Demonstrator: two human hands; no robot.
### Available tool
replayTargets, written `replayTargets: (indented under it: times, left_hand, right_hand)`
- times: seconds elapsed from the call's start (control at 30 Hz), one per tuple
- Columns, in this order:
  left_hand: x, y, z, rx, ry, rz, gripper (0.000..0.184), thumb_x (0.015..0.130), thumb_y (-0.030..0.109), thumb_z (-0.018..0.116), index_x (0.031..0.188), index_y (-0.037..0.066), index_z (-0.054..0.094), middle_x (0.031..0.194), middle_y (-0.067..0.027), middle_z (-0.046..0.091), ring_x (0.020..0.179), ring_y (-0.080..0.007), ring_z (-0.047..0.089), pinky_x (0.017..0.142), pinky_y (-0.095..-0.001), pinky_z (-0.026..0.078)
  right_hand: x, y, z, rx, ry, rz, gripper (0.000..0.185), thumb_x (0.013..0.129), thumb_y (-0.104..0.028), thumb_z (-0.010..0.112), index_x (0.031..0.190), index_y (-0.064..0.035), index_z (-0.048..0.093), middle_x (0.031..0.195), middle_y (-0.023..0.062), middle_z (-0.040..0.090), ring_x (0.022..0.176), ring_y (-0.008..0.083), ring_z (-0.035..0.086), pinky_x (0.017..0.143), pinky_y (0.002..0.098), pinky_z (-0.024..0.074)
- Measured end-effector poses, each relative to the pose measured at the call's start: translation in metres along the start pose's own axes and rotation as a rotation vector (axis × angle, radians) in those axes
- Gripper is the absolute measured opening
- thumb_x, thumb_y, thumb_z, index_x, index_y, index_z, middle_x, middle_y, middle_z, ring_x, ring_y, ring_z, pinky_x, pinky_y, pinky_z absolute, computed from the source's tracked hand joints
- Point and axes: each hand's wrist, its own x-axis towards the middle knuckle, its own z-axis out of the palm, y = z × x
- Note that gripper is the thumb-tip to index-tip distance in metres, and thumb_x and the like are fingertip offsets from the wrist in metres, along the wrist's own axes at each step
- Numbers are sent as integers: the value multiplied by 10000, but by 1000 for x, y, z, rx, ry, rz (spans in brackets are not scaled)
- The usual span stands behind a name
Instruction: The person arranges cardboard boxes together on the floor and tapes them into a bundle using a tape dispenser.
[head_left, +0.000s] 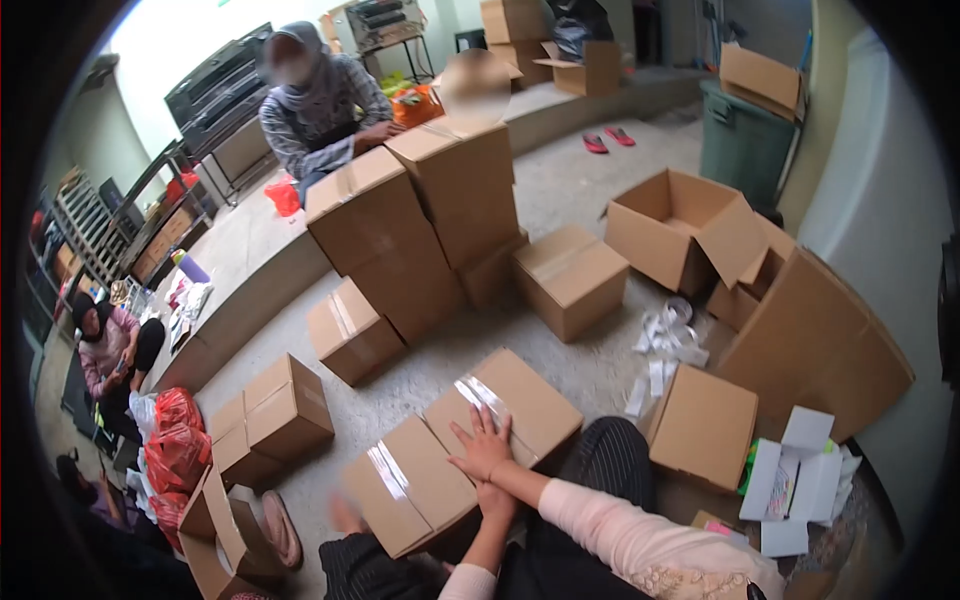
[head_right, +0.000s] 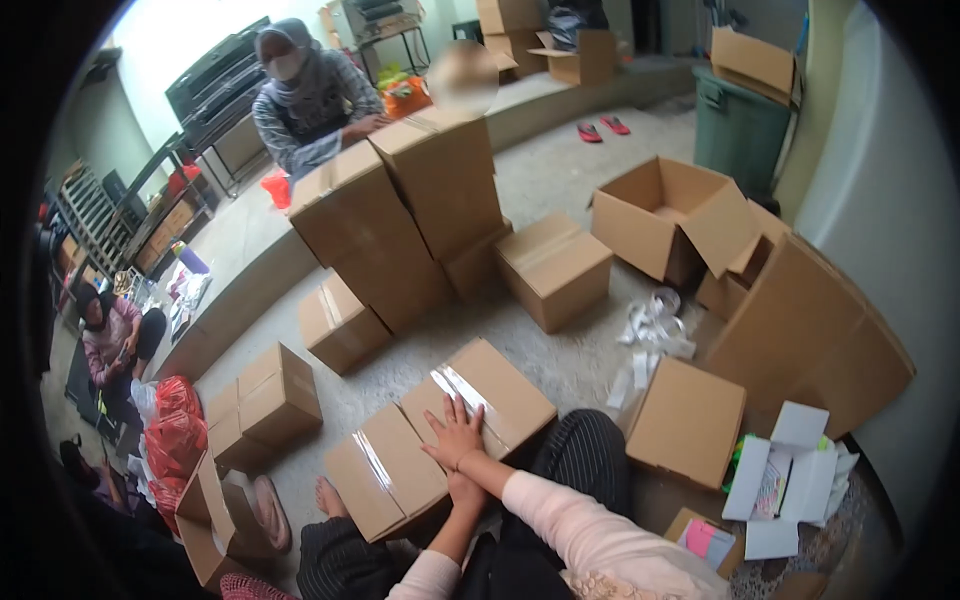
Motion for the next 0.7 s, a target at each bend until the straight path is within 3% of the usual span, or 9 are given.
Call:
replayTargets:
  times: [0.13, 0.2, 0.27, 0.3, 0.33, 0.47, 0.5, 0.6, 0.7]
  left_hand:
    - [2, -1, -11, 13, -49, 79, 516, 884, 338, 356, 1336, 90, 329, 1372, -69, 346, 1276, -213, 297, 1047, -397, 202]
    - [1, 6, -28, -266, 71, 26, 464, 865, 298, 401, 1275, 82, 415, 1329, -101, 398, 1198, -216, 409, 970, -395, 338]
    - [10, 19, -56, 328, -158, 200, 294, 822, 204, 488, 1043, 28, 565, 1072, -116, 584, 897, -241, 601, 756, -352, 484]
    - [16, 22, -81, 158, -154, 163, 231, 831, 209, 477, 957, 54, 593, 909, -113, 624, 780, -220, 624, 662, -329, 502]
    - [39, 39, -141, 155, -660, 25, 283, 850, 243, 456, 1054, 96, 586, 856, -137, 641, 805, -274, 621, 678, -354, 502]
    - [21, 18, -256, -197, -335, -186, 271, 785, 292, 595, 1025, 168, 620, 876, -86, 650, 831, -280, 616, 755, -367, 474]
    - [18, 30, -296, 100, -144, 15, 244, 787, 234, 601, 1000, 117, 626, 885, -102, 648, 821, -273, 620, 774, -350, 465]
    - [10, 67, -370, -235, -85, -151, 230, 754, 92, 595, 964, -1, 603, 871, -151, 641, 854, -276, 624, 768, -328, 465]
    - [17, 100, -410, -74, -108, 237, 337, 833, 265, 549, 999, -27, 574, 848, -136, 638, 800, -220, 619, 690, -278, 463]
  right_hand:
    - [4, 6, 7, -59, 37, -51, 657, 753, -595, 464, 1334, -331, 307, 1441, 156, 128, 1331, 340, 50, 944, 680, 43]
    - [11, 7, -11, -148, -44, -93, 627, 734, -582, 502, 1288, -310, 387, 1397, 154, 234, 1280, 341, 203, 907, 659, 195]
    - [37, 19, -25, -168, -90, -191, 541, 723, -521, 555, 1198, -274, 475, 1260, 116, 420, 1209, 270, 331, 875, 575, 293]
    - [50, 27, -26, -174, -16, -173, 523, 731, -525, 540, 1186, -273, 482, 1259, 100, 439, 1206, 267, 338, 896, 556, 280]
    - [55, 41, -33, -163, -6, -129, 559, 739, -561, 506, 1226, -291, 458, 1329, 103, 377, 1248, 288, 288, 959, 550, 217]
    - [59, 94, -4, -54, 277, -216, 647, 742, -611, 454, 1309, -309, 376, 1390, 119, 290, 1307, 311, 174, 1013, 561, 88]
    - [56, 97, -1, -38, 277, -195, 603, 749, -595, 459, 1281, -314, 413, 1393, 113, 283, 1307, 307, 171, 1016, 554, 94]
    - [46, 94, 6, 131, 314, -109, 530, 752, -545, 479, 1206, -275, 510, 1349, 110, 332, 1278, 320, 205, 1017, 566, 93]
    - [32, 101, -7, 123, 245, -132, 493, 778, -479, 490, 1216, -253, 495, 1394, 116, 279, 1295, 334, 190, 1030, 536, 114]
